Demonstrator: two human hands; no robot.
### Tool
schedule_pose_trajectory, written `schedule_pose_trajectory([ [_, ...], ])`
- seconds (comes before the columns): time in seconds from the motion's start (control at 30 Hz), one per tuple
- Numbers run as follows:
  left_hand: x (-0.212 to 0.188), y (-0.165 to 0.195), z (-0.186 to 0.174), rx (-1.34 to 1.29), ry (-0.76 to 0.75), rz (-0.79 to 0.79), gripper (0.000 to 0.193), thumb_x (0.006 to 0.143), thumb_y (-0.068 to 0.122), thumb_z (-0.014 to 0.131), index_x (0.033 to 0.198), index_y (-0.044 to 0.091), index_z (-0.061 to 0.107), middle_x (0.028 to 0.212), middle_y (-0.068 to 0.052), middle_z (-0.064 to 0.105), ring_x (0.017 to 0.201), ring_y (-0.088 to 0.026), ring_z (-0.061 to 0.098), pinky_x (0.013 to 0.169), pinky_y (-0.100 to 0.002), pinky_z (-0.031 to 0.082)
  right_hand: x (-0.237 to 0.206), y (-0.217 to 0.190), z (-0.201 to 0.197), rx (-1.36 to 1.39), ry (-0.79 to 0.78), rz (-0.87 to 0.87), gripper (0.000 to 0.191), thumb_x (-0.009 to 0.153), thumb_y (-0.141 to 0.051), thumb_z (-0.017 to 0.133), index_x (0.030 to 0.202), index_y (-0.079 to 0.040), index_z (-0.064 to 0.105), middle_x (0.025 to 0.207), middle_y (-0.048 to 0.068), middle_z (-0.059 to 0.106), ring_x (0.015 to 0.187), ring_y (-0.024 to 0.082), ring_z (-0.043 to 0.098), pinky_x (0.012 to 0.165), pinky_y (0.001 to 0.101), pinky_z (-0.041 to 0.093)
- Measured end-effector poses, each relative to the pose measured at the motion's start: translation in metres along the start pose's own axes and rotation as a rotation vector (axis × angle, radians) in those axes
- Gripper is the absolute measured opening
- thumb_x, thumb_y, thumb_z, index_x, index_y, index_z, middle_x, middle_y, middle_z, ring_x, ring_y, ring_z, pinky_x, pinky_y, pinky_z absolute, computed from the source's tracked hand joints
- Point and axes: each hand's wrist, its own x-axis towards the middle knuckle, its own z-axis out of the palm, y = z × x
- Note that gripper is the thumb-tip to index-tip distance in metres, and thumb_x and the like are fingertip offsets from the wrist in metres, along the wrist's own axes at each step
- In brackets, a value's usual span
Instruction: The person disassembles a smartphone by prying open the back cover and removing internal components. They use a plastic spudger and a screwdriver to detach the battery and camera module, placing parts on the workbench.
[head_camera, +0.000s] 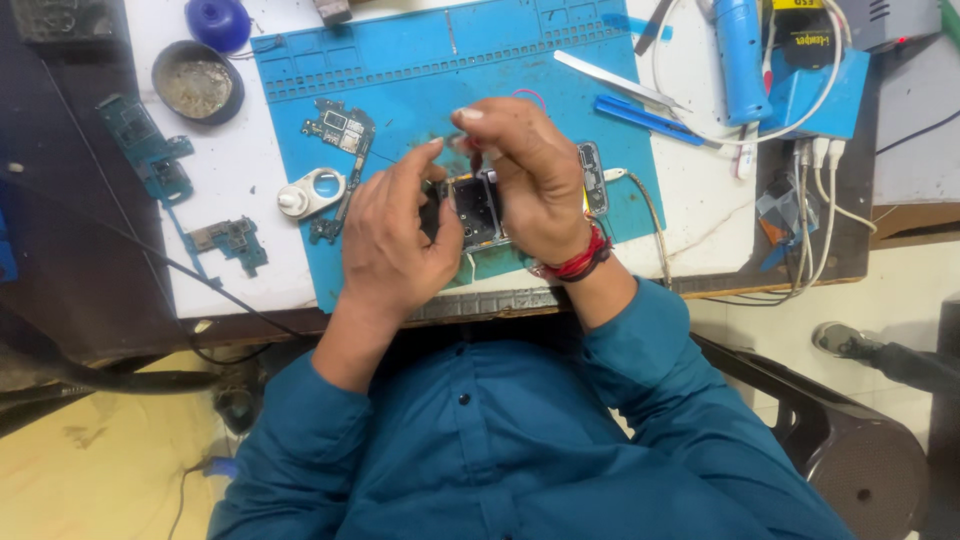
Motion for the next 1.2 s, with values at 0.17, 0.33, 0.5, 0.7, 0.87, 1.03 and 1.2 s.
schedule_pose_trajectory([
  [0.17, 0.0, 0.0, 0.0, 0.001, -0.009, -0.009, 0.053, 0.087, 0.006, 0.071, 0.138, 0.003, 0.056, 0.106, -0.007, 0.071, 0.081, -0.024, 0.064, 0.078, -0.04, 0.05, -0.002, 0.002, 0.002, -0.071, 0.016, -0.003, 0.025, 0.113, -0.003, 0.063, 0.137, -0.01, 0.063, 0.129, 0.009, 0.062, 0.097, 0.013, 0.061, 0.083, 0.0247, 0.053],
  [0.33, 0.001, 0.001, -0.001, 0.007, -0.002, 0.011, 0.054, 0.087, 0.011, 0.074, 0.138, 0.004, 0.056, 0.106, -0.007, 0.07, 0.086, -0.025, 0.064, 0.081, -0.04, 0.05, -0.003, 0.004, 0.002, -0.074, 0.026, -0.014, 0.028, 0.115, -0.002, 0.058, 0.142, -0.01, 0.06, 0.133, 0.01, 0.06, 0.102, 0.014, 0.064, 0.089, 0.0265, 0.056],
  [0.5, 0.002, 0.001, -0.002, 0.02, -0.015, 0.023, 0.055, 0.088, 0.015, 0.077, 0.138, 0.004, 0.056, 0.106, -0.007, 0.07, 0.087, -0.026, 0.065, 0.081, -0.041, 0.049, -0.001, 0.002, 0.002, 0.039, 0.036, 0.026, 0.028, 0.113, 0.0, 0.051, 0.137, -0.009, 0.06, 0.135, 0.013, 0.061, 0.101, 0.016, 0.065, 0.089, 0.0283, 0.056],
  [0.7, 0.003, 0.0, -0.001, 0.031, -0.011, 0.032, 0.056, 0.088, 0.016, 0.077, 0.138, 0.003, 0.055, 0.108, -0.009, 0.07, 0.089, -0.027, 0.065, 0.082, -0.041, 0.049, 0.002, -0.001, 0.003, 0.081, 0.003, 0.024, 0.028, 0.111, 0.0, 0.052, 0.137, -0.008, 0.06, 0.135, 0.014, 0.061, 0.102, 0.018, 0.065, 0.091, 0.03, 0.056],
  [0.87, 0.002, 0.0, -0.001, 0.024, -0.022, 0.036, 0.058, 0.087, 0.016, 0.077, 0.139, 0.004, 0.055, 0.109, -0.009, 0.07, 0.092, -0.028, 0.065, 0.083, -0.042, 0.049, 0.002, -0.003, 0.001, 0.103, 0.0, 0.048, 0.033, 0.109, 0.004, 0.045, 0.136, -0.008, 0.059, 0.132, 0.014, 0.061, 0.105, 0.02, 0.065, 0.089, 0.03, 0.056],
  [1.03, 0.001, 0.001, -0.003, 0.022, -0.015, 0.046, 0.059, 0.087, 0.017, 0.077, 0.14, 0.004, 0.054, 0.11, -0.01, 0.069, 0.097, -0.03, 0.066, 0.086, -0.043, 0.049, -0.003, -0.001, 0.002, -0.097, 0.018, -0.011, 0.034, 0.109, 0.004, 0.054, 0.139, -0.009, 0.06, 0.132, 0.013, 0.061, 0.103, 0.018, 0.067, 0.09, 0.0289, 0.057],
  [1.2, 0.002, 0.003, -0.003, 0.043, -0.011, 0.033, 0.057, 0.086, 0.019, 0.078, 0.137, 0.004, 0.057, 0.113, -0.011, 0.07, 0.101, -0.031, 0.066, 0.088, -0.043, 0.049, -0.011, 0.007, 0.006, -0.135, 0.102, -0.008, 0.038, 0.112, 0.0, 0.059, 0.148, -0.008, 0.051, 0.128, 0.012, 0.062, 0.106, 0.016, 0.065, 0.092, 0.0301, 0.056],
])
